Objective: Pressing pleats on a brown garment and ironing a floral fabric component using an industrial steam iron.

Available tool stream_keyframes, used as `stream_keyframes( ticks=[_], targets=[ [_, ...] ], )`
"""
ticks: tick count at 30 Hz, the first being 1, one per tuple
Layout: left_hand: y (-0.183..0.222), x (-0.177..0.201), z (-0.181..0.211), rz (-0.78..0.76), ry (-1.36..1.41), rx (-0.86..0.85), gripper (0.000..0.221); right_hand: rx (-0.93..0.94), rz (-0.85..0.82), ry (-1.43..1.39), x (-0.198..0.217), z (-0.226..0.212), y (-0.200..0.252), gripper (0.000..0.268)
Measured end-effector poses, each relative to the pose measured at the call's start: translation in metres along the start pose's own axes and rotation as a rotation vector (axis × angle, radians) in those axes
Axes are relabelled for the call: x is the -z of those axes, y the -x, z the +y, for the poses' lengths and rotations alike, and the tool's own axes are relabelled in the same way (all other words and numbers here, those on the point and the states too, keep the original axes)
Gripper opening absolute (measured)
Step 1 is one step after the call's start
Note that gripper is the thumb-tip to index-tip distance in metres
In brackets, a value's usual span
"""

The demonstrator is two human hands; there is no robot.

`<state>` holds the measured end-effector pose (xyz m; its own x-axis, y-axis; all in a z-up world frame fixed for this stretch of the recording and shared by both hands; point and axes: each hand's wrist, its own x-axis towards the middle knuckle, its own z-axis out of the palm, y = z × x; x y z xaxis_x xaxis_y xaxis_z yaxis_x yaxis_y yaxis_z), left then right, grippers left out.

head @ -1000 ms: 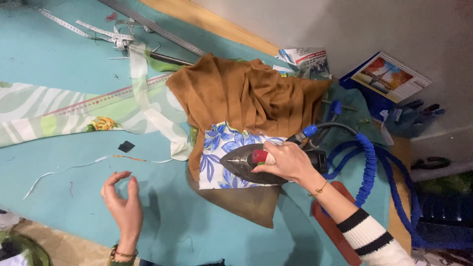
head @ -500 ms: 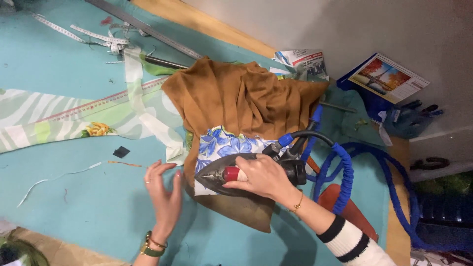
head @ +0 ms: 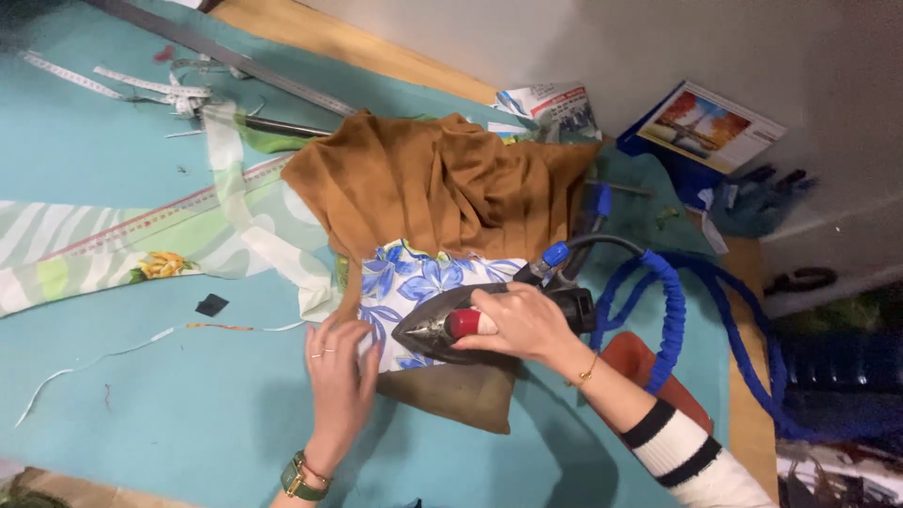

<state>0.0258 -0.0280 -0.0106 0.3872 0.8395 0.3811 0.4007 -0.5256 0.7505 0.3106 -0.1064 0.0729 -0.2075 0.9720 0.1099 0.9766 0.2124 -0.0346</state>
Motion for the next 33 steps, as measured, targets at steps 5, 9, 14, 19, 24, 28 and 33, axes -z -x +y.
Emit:
stream_keyframes(
  ticks=[5, 9, 14, 19, 24, 28, 33],
  targets=[
    [0.008, -0.011, 0.003, -0.177, -0.362, -0.394, 0.045, -0.224, -0.215, -0.054, -0.004, 0.03, 0.051, 0.07],
    [0.003, -0.012, -0.006, -0.254, -0.504, -0.576, 0.063, -0.466, -0.406, -0.127, 0.018, 0.037, 0.111, 0.06],
    [-0.011, -0.007, -0.015, -0.307, -0.331, -0.741, 0.05, -1.039, -0.477, -0.167, 0.07, 0.063, 0.204, 0.048],
    [-0.023, -0.004, -0.008, -0.346, -0.22, -0.792, 0.026, -1.113, -0.678, 0.189, 0.107, 0.063, 0.261, 0.064],
    [-0.03, -0.01, -0.016, -0.442, -0.263, -0.86, 0.011, -0.83, -0.515, 0.528, 0.07, 0.065, 0.326, 0.066],
    [-0.039, -0.025, -0.026, -0.394, -0.198, -0.895, 0.006, -1.295, -0.583, -0.008, 0.066, 0.049, 0.303, 0.069],
    [-0.113, 0.009, 0.017, -0.411, 0.092, -0.519, 0.013, -1.415, -0.411, -0.242, 0.041, 0.028, 0.281, 0.066]
  ],
)
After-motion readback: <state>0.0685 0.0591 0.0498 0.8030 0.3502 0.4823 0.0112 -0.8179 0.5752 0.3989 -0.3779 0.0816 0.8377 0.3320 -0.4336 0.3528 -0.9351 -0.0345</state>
